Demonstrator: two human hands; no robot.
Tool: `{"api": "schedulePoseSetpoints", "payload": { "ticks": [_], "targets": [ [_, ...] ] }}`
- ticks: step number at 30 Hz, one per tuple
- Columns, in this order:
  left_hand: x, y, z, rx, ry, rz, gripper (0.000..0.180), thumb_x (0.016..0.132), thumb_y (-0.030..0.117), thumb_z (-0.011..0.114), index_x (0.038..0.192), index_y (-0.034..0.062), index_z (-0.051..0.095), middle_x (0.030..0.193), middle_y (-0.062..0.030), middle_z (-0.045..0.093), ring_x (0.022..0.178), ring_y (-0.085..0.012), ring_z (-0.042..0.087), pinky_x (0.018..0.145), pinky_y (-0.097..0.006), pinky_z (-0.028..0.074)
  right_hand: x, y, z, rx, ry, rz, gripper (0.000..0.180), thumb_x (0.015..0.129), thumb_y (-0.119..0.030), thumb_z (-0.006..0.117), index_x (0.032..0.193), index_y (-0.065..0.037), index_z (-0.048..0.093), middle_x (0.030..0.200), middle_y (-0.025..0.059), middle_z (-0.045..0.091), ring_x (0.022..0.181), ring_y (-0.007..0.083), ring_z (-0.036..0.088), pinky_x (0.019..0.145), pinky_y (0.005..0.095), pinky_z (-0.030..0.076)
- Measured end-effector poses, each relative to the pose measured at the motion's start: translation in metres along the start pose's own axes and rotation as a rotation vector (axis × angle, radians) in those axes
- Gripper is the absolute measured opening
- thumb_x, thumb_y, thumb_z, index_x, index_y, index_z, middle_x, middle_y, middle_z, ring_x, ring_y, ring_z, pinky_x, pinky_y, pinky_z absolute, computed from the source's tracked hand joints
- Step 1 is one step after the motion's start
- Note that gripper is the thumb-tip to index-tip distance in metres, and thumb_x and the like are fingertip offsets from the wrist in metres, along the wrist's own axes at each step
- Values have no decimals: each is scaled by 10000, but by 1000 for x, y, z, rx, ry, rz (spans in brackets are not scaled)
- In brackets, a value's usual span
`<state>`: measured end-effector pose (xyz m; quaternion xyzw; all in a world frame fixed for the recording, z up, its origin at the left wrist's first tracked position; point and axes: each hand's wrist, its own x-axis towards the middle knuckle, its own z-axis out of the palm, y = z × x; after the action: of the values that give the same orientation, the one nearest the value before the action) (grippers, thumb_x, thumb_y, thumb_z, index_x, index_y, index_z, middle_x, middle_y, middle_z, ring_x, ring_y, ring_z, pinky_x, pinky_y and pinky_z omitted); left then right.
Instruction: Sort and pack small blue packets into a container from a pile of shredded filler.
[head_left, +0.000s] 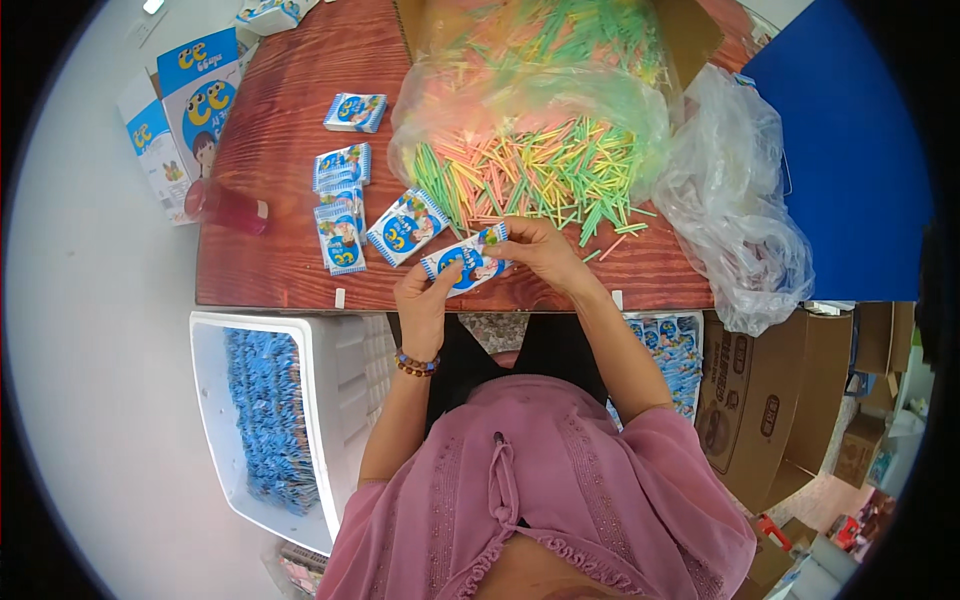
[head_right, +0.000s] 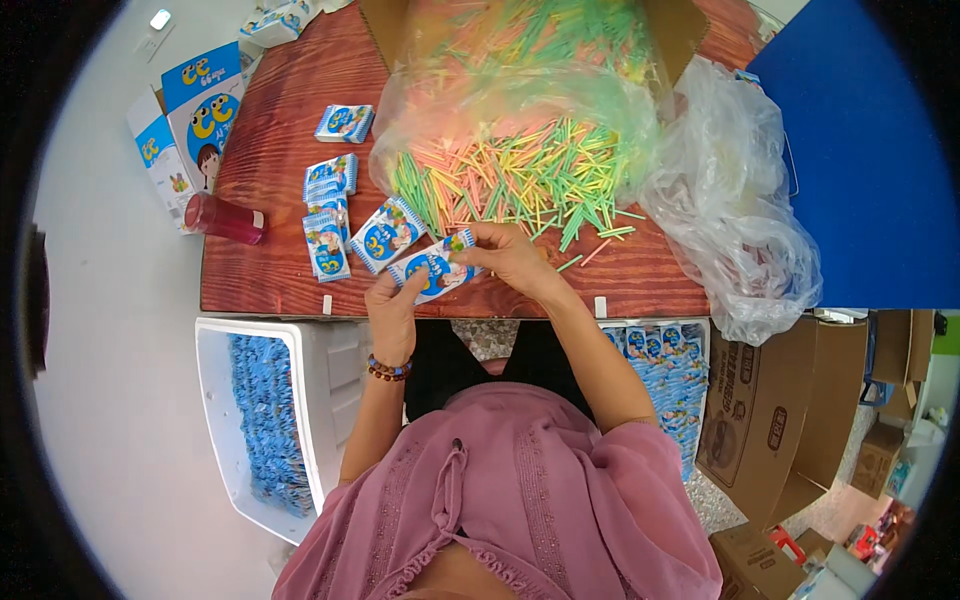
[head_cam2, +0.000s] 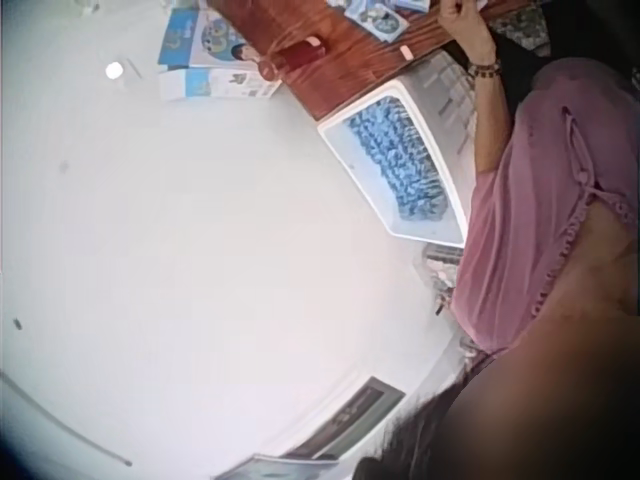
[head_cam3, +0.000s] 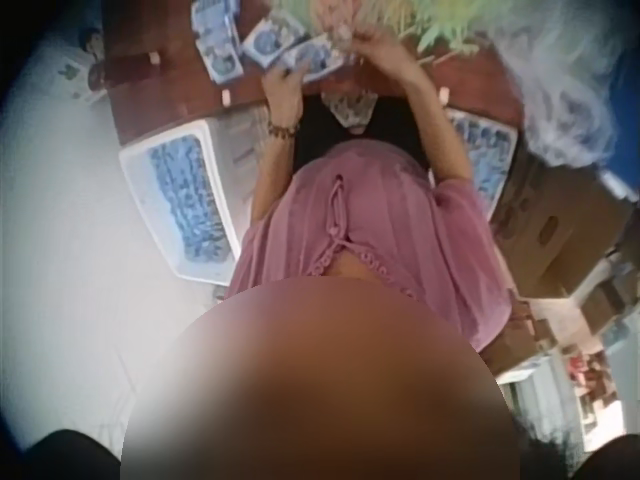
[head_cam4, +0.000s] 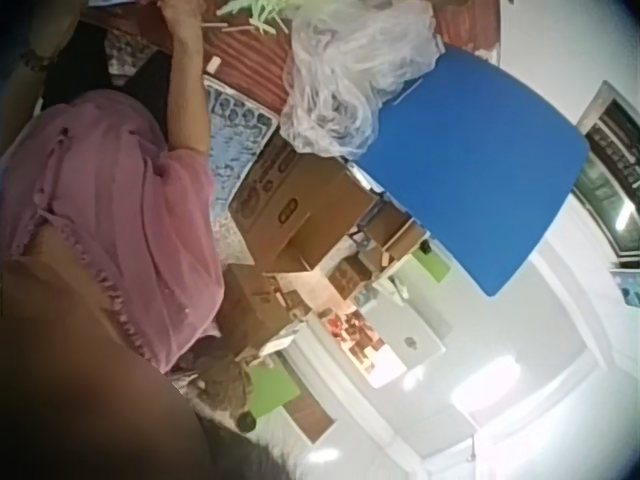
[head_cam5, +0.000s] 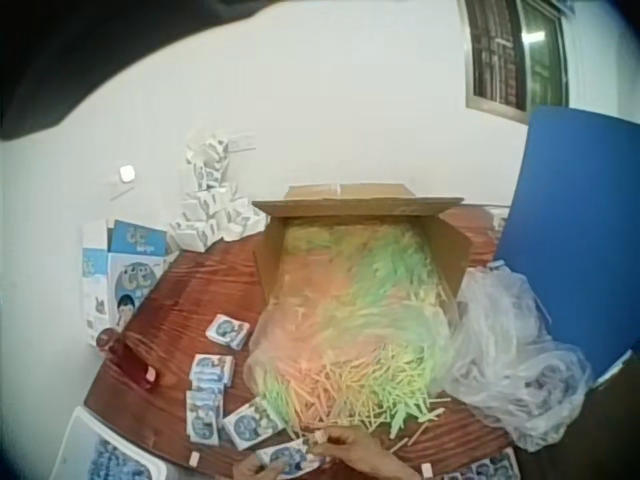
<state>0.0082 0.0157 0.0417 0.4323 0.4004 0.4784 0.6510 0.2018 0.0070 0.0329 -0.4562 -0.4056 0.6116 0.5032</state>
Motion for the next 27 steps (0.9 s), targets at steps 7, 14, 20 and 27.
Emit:
{"api": "schedulePoseSetpoints", "payload": {
  "ticks": [7,14,20,27],
  "targets": [
    [0,-8,6,13,39,10,170,882,58,650,1009,-52,678,886,-41,684,760,-59,611,679,-218,501,3,10,-12,-211,0,-97,116,853,-101,670,903,3,655,715,-40,567,682,19,483,598,206,394],
    [0,-14,3,-45,76,-11,164,900,87,636,980,-50,681,889,-43,682,744,-62,609,681,-216,500,-8,-4,-14,-338,-17,-56,119,879,-76,631,949,19,650,789,2,650,762,37,567,708,199,457],
    [5,-13,-6,-346,70,-154,173,931,109,598,986,-44,655,981,-86,684,833,-120,655,768,-262,530,-16,-20,-14,-185,-69,-403,217,805,-85,697,1009,-52,632,1179,71,577,1057,172,547,902,314,428],
    [4,-19,-13,-347,-11,-222,206,964,134,542,1015,-41,638,1052,-113,672,950,-162,655,849,-317,527,-18,-18,4,-422,-177,-315,261,762,-112,738,1004,-62,655,1288,76,512,1272,232,395,1034,364,331]
  ]
}}
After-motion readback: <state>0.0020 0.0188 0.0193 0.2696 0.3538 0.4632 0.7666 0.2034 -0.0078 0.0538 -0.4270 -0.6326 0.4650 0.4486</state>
